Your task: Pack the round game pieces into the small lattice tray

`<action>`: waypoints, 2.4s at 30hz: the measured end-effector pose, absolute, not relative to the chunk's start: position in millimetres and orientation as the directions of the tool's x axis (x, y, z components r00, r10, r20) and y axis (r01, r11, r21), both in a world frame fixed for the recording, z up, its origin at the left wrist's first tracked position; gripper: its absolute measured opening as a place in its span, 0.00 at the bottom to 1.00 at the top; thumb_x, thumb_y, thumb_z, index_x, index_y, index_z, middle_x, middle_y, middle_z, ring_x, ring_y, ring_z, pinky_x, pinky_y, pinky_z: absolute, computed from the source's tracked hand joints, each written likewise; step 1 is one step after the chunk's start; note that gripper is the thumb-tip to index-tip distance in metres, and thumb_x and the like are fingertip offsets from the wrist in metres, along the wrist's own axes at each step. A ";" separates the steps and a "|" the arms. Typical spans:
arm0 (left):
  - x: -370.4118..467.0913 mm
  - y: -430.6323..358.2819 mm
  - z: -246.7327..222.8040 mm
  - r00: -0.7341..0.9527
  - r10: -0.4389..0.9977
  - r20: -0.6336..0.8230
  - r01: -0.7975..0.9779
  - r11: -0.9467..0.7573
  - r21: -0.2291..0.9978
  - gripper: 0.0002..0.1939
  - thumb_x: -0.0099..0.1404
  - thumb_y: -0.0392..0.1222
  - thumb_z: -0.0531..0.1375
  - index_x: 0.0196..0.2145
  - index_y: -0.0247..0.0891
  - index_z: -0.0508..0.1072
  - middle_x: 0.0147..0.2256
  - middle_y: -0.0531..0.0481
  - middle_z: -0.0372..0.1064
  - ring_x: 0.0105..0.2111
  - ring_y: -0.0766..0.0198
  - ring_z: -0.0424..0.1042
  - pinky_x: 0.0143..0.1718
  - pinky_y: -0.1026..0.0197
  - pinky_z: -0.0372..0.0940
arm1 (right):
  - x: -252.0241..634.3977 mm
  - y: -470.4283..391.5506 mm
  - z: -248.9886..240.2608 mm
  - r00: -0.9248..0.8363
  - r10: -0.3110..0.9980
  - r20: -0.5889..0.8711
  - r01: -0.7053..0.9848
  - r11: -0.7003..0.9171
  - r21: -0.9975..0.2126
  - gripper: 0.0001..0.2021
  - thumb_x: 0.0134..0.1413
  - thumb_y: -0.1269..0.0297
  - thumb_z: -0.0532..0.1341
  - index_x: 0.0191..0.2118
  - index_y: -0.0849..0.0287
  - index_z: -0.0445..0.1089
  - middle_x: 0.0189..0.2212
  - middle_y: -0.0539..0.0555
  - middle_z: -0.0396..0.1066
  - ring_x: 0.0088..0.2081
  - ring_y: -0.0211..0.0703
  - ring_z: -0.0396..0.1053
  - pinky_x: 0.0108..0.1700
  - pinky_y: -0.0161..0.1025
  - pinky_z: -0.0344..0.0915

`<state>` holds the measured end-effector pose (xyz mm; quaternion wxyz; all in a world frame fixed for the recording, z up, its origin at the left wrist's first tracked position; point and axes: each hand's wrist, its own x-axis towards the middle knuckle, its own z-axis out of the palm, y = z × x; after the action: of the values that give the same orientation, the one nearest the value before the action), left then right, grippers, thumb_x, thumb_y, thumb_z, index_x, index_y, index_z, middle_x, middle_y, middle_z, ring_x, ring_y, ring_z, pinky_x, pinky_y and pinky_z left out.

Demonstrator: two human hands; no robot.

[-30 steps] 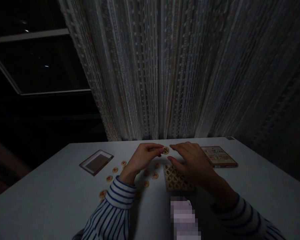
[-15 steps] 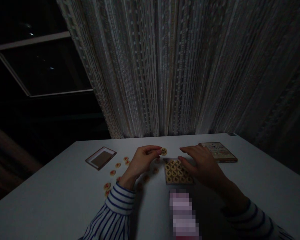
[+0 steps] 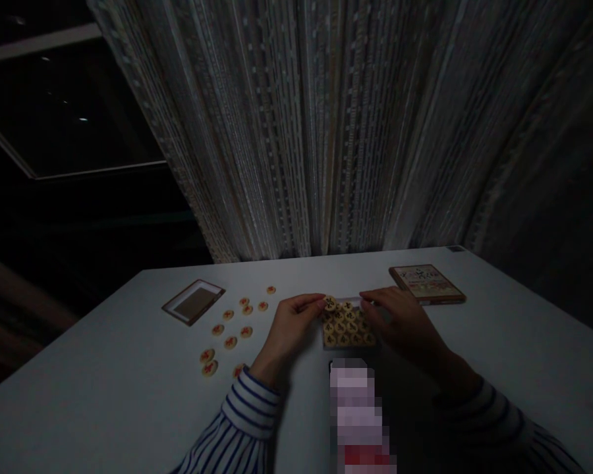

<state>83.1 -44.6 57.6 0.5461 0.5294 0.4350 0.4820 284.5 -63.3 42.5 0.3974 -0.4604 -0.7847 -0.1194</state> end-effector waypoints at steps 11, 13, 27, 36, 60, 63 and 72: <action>89.4 -51.6 15.8 0.155 0.987 -0.038 -0.080 0.051 0.995 0.14 0.52 0.43 0.64 0.36 0.34 0.77 0.36 0.44 0.76 0.34 0.61 0.72 0.42 0.56 0.64 | 284.8 -71.6 22.1 -0.414 0.684 0.601 0.819 0.568 -0.083 0.11 0.59 0.65 0.50 0.37 0.60 0.69 0.30 0.55 0.72 0.31 0.43 0.65 0.33 0.42 0.56; 91.0 -52.6 15.0 0.167 0.985 -0.040 -0.096 0.057 0.994 0.14 0.52 0.42 0.64 0.36 0.34 0.77 0.36 0.44 0.76 0.35 0.60 0.72 0.42 0.57 0.65 | 280.5 -72.6 20.5 -0.445 0.665 0.600 0.799 0.598 -0.070 0.10 0.59 0.65 0.50 0.38 0.60 0.68 0.29 0.54 0.72 0.30 0.42 0.65 0.32 0.41 0.55; 96.9 -58.6 17.2 0.301 0.951 0.073 -0.102 -0.045 0.994 0.10 0.56 0.40 0.59 0.35 0.37 0.78 0.35 0.46 0.76 0.36 0.61 0.74 0.41 0.59 0.67 | 275.1 -69.2 9.0 -0.497 0.567 0.657 0.663 0.737 -0.135 0.15 0.56 0.62 0.54 0.50 0.58 0.61 0.36 0.55 0.72 0.34 0.42 0.67 0.34 0.41 0.59; 100.7 -60.6 13.0 0.302 0.952 0.055 -0.198 0.006 0.980 0.11 0.56 0.43 0.60 0.35 0.35 0.77 0.36 0.44 0.76 0.35 0.61 0.74 0.39 0.58 0.68 | 270.6 -70.3 20.5 -0.467 0.710 0.527 0.724 0.649 -0.232 0.11 0.57 0.61 0.53 0.42 0.55 0.69 0.29 0.51 0.73 0.29 0.39 0.66 0.30 0.38 0.54; 101.8 -64.6 8.3 0.362 0.932 -0.029 -0.215 0.113 0.970 0.14 0.57 0.47 0.60 0.38 0.37 0.77 0.40 0.44 0.75 0.41 0.59 0.72 0.46 0.56 0.64 | 265.5 -73.7 16.2 -0.217 0.841 0.495 0.588 0.518 -0.622 0.07 0.48 0.62 0.62 0.33 0.57 0.69 0.28 0.52 0.70 0.29 0.39 0.67 0.30 0.39 0.65; 101.1 -64.7 8.8 0.371 0.928 -0.040 -0.204 0.124 0.971 0.14 0.57 0.46 0.60 0.38 0.36 0.76 0.39 0.43 0.75 0.40 0.58 0.73 0.46 0.55 0.65 | 265.2 -73.6 14.6 -0.199 0.850 0.487 0.533 0.512 -0.674 0.07 0.47 0.60 0.62 0.32 0.58 0.68 0.27 0.51 0.69 0.28 0.37 0.66 0.28 0.36 0.65; 100.9 -63.6 7.1 0.356 0.933 -0.055 -0.242 0.149 0.959 0.13 0.53 0.43 0.63 0.37 0.37 0.77 0.39 0.45 0.75 0.39 0.59 0.73 0.46 0.55 0.65 | 266.3 -76.4 17.1 -0.202 0.884 0.421 0.444 0.466 -0.765 0.07 0.49 0.60 0.61 0.32 0.58 0.66 0.27 0.50 0.69 0.29 0.37 0.67 0.29 0.36 0.66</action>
<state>100.9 -63.6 7.1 0.6677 0.4819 0.3585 0.4397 266.3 -76.4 17.1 0.4411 -0.4524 -0.7338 0.2497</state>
